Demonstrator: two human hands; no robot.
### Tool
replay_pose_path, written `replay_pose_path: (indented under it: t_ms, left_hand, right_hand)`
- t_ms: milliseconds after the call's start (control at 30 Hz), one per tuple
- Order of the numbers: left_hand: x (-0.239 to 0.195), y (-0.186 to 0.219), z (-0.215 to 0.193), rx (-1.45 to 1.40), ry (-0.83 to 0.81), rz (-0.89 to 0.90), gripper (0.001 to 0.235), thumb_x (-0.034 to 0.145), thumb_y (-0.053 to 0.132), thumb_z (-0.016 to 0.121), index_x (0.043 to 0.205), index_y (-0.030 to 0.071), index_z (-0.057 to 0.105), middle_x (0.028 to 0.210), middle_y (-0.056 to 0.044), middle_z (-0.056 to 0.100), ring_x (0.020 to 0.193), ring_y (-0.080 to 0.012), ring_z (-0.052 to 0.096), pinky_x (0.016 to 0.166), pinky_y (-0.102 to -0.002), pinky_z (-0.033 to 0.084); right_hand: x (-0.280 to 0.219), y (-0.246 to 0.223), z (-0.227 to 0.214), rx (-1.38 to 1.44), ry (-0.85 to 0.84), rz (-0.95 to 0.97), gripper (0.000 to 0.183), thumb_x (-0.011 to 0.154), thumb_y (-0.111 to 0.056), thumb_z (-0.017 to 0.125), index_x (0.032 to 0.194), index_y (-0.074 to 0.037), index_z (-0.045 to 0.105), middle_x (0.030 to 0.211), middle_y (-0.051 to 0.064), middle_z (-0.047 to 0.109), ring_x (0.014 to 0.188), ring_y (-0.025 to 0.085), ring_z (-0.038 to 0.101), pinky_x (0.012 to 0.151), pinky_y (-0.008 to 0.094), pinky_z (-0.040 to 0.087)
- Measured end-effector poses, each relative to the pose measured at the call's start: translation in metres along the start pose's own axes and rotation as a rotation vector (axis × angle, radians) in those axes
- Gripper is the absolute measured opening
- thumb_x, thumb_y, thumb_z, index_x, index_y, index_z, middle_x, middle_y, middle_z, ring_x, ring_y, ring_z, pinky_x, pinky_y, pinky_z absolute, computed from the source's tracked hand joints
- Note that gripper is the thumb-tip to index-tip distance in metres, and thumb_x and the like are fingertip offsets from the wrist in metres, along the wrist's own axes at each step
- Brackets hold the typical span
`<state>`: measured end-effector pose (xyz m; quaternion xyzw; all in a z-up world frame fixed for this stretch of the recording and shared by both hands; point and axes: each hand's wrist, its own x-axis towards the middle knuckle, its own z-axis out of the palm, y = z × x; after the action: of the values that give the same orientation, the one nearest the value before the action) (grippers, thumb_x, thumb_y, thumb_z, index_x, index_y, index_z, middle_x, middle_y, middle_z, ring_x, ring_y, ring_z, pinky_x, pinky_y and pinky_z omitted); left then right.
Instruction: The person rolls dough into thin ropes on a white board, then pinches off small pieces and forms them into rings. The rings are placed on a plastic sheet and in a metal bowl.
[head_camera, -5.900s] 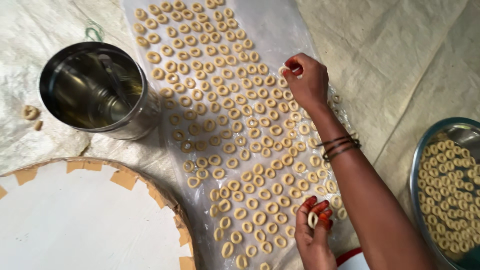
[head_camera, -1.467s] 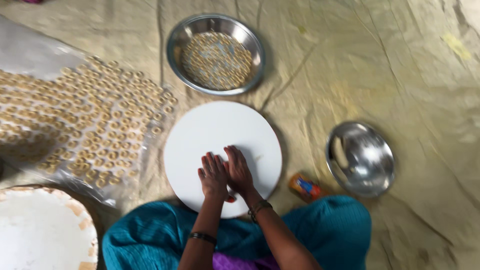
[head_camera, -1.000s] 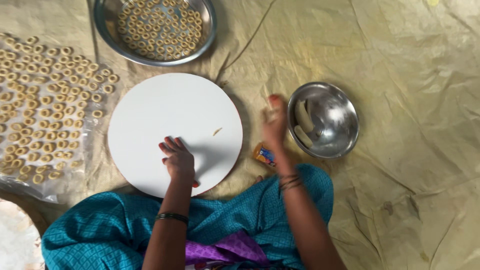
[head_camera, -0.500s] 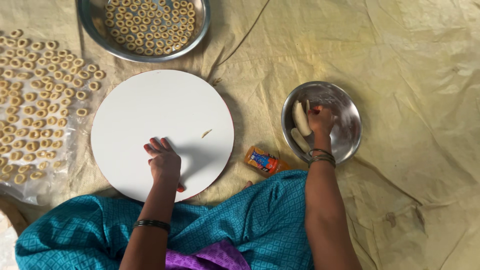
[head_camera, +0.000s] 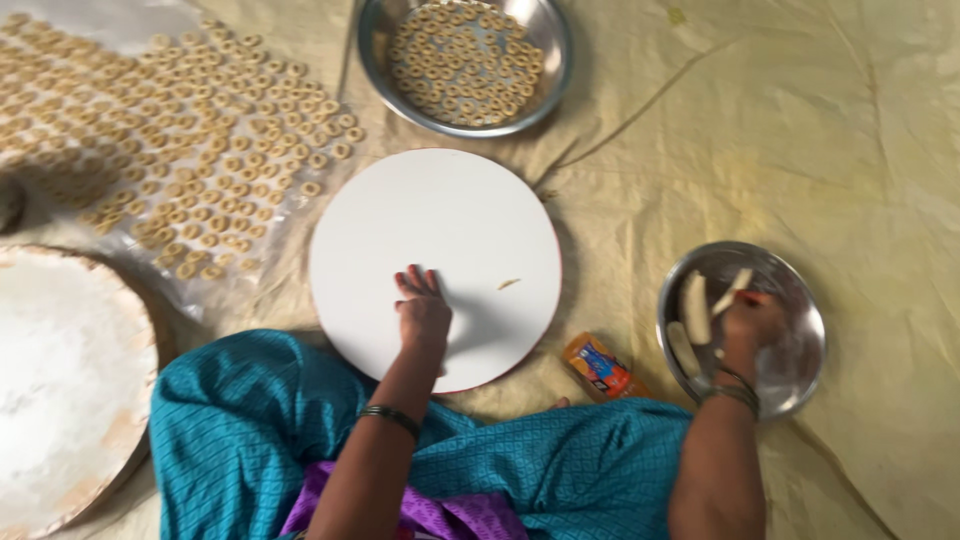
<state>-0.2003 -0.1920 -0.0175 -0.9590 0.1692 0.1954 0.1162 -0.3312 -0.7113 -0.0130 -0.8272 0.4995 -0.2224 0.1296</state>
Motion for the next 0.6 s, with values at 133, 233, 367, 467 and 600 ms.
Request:
replay_pose_path:
  t_ms: [133, 233, 367, 467, 600]
  left_hand:
    - [-0.010, -0.002, -0.015, 0.215, -0.096, 0.082, 0.078, 0.097, 0.005, 0.059, 0.159, -0.010, 0.014, 0.162, -0.039, 0.015, 0.144, -0.0577, 0.026, 0.097, -0.040, 0.055]
    - [-0.016, -0.003, -0.026, 0.190, -0.093, 0.072, 0.076, 0.099, 0.007, 0.058, 0.159, -0.009, 0.014, 0.162, -0.038, 0.016, 0.145, -0.0570, 0.026, 0.098, -0.040, 0.055]
    - [-0.019, -0.004, -0.033, 0.173, -0.084, 0.069, 0.077, 0.099, 0.011, 0.058, 0.159, -0.010, 0.014, 0.162, -0.038, 0.017, 0.145, -0.0574, 0.026, 0.099, -0.041, 0.055]
    - [-0.017, -0.003, -0.032, 0.191, -0.101, 0.079, 0.078, 0.099, 0.014, 0.059, 0.159, -0.011, 0.015, 0.161, -0.039, 0.017, 0.144, -0.0583, 0.026, 0.100, -0.042, 0.054]
    - [-0.015, 0.001, -0.025, 0.159, -0.075, 0.050, 0.078, 0.098, 0.011, 0.060, 0.158, -0.010, 0.015, 0.162, -0.039, 0.018, 0.144, -0.0587, 0.027, 0.097, -0.042, 0.056]
  right_hand:
    - [0.003, -0.034, -0.028, 0.585, 0.061, -0.040, 0.018, 0.100, -0.013, 0.080, 0.106, -0.003, 0.067, 0.101, 0.010, 0.075, 0.087, 0.019, 0.071, 0.072, 0.031, 0.056]
    - [-0.023, -0.076, -0.032, 1.093, -0.162, -0.052, 0.023, 0.105, -0.008, 0.069, 0.123, -0.004, 0.056, 0.111, 0.008, 0.071, 0.090, 0.019, 0.071, 0.073, 0.033, 0.058]
    - [-0.089, -0.145, -0.019, 1.198, -0.619, 0.102, 0.031, 0.105, -0.018, 0.066, 0.133, -0.007, 0.057, 0.106, 0.012, 0.068, 0.085, 0.023, 0.071, 0.074, 0.036, 0.058]
    - [-0.129, -0.193, -0.008, 1.114, -0.900, 0.125, 0.033, 0.103, -0.025, 0.064, 0.127, -0.003, 0.060, 0.103, 0.009, 0.070, 0.084, 0.020, 0.069, 0.074, 0.036, 0.058]
    - [-0.170, -0.227, -0.002, 1.067, -0.983, -0.002, 0.028, 0.106, -0.022, 0.059, 0.124, 0.000, 0.065, 0.103, 0.008, 0.070, 0.084, 0.016, 0.065, 0.077, 0.032, 0.055]
